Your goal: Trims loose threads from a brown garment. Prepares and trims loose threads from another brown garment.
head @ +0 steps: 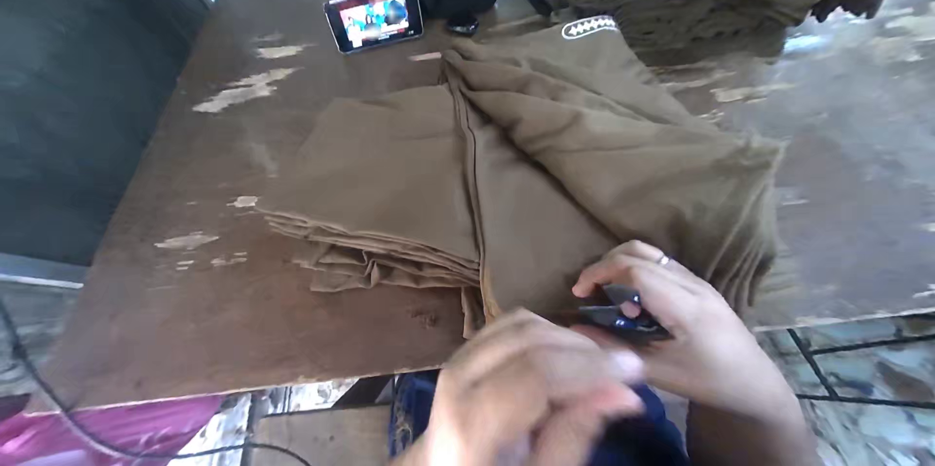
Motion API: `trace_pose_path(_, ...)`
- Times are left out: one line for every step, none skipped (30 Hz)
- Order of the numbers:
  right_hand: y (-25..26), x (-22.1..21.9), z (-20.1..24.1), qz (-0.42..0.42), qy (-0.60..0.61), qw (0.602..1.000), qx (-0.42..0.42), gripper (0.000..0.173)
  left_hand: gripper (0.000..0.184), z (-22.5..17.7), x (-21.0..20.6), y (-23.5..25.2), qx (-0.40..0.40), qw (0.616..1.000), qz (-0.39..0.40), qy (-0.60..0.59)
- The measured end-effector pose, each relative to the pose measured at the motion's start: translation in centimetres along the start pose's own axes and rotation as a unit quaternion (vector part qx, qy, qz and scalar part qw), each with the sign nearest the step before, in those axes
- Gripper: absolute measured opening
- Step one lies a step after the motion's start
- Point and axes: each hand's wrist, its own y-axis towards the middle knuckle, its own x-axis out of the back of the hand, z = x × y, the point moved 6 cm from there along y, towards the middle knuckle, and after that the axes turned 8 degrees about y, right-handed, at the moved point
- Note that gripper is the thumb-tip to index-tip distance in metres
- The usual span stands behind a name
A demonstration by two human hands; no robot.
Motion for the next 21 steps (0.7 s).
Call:
trace_pose_path(0.0, -0.1, 0.0, -0.009, -0.002, 1.0, 0.009, 0.019, 0.014, 1.7, 0.0, -0.7, 0.006, 0.999, 0.0, 0.049)
trace_pose_path(0.0, -0.1, 0.0, -0.017, -0.004, 1.0, 0.014, 0.013, 0.02, 3.0, -0.1, -1.3, 0.014, 0.996, 0.001, 0.091)
trace_pose_path(0.0, -0.2, 0.0, -0.021, -0.004, 1.0, 0.017, 0.01, 0.023, 4.2, -0.4, -1.9, 0.019, 0.991, 0.004, 0.131)
trace_pose_path(0.0, -0.2, -0.1, -0.023, -0.008, 1.0, 0.016, 0.01, 0.022, 5.1, -0.6, -2.4, 0.023, 0.986, 0.01, 0.167)
trace_pose_path(0.0, -0.3, -0.1, -0.022, -0.013, 1.0, 0.013, 0.011, 0.021, 5.8, -0.9, -2.7, 0.025, 0.979, 0.019, 0.203)
trace_pose_path(-0.1, -0.3, -0.2, -0.022, -0.017, 1.0, 0.009, 0.012, 0.023, 6.4, -1.2, -3.0, 0.024, 0.972, 0.026, 0.234)
trace_pose_path(-0.1, -0.3, -0.2, -0.026, -0.029, 0.999, 0.006, 0.01, 0.025, 6.8, -1.4, -3.3, 0.02, 0.967, 0.024, 0.254)
trace_pose_path(0.0, -0.3, -0.1, -0.029, -0.039, 0.999, 0.003, 0.009, 0.024, 7.1, -1.5, -3.5, 0.014, 0.964, 0.019, 0.266)
trace_pose_path(0.1, -0.4, -0.1, -0.032, -0.048, 0.998, 0.002, 0.009, 0.019, 7.2, -1.4, -3.6, 0.007, 0.963, 0.008, 0.27)
trace_pose_path(0.2, -0.4, 0.1, -0.035, -0.045, 0.998, 0.003, 0.009, 0.013, 7.1, -1.3, -3.6, -0.001, 0.963, -0.009, 0.27)
trace_pose_path(0.3, -0.3, 0.2, -0.041, -0.024, 0.999, 0.005, 0.009, 0.008, 7.0, -1.1, -3.6, -0.008, 0.963, -0.029, 0.268)
trace_pose_path(0.5, 0.1, 0.4, -0.052, 0.012, 0.999, 0.008, 0.01, 0.008, 7.0, -0.9, -3.6, -0.011, 0.962, -0.046, 0.268)
trace_pose_path(0.8, 0.6, 0.7, -0.07, 0.049, 0.996, 0.014, 0.012, 0.012, 7.0, -0.6, -3.5, -0.009, 0.961, -0.06, 0.268)
trace_pose_path(1.0, 1.2, 0.9, -0.093, 0.072, 0.993, 0.018, 0.013, 0.015, 7.0, -0.4, -3.4, -0.003, 0.961, -0.069, 0.268)
trace_pose_path(1.4, 1.8, 1.2, -0.12, 0.081, 0.989, 0.02, 0.015, 0.018, 6.9, -0.2, -3.1, 0.006, 0.96, -0.072, 0.27)
trace_pose_path(1.7, 2.3, 1.5, -0.149, 0.08, 0.985, 0.022, 0.016, 0.021, 6.7, -0.2, -2.8, 0.011, 0.959, -0.07, 0.273)
trace_pose_path(2.0, 2.6, 1.7, -0.18, 0.069, 0.981, 0.025, 0.016, 0.022, 6.5, -0.3, -2.5, 0.012, 0.96, -0.066, 0.274)
trace_pose_path(2.4, 2.7, 1.8, -0.206, 0.051, 0.977, 0.027, 0.017, 0.023, 6.3, -0.5, -2.1, 0.013, 0.963, -0.057, 0.262)
trace_pose_path(2.8, 2.5, 1.8, -0.221, 0.022, 0.975, 0.026, 0.016, 0.025, 6.2, -0.8, -1.7, 0.025, 0.972, -0.047, 0.227)
trace_pose_path(3.1, 2.1, 1.6, -0.221, -0.022, 0.975, 0.017, 0.013, 0.028, 6.4, -1.0, -1.5, 0.053, 0.985, -0.042, 0.161)
trace_pose_path(3.4, 1.5, 1.3, -0.207, -0.073, 0.976, 0.001, 0.008, 0.034, 6.8, -1.2, -1.4, 0.096, 0.992, -0.046, 0.06)
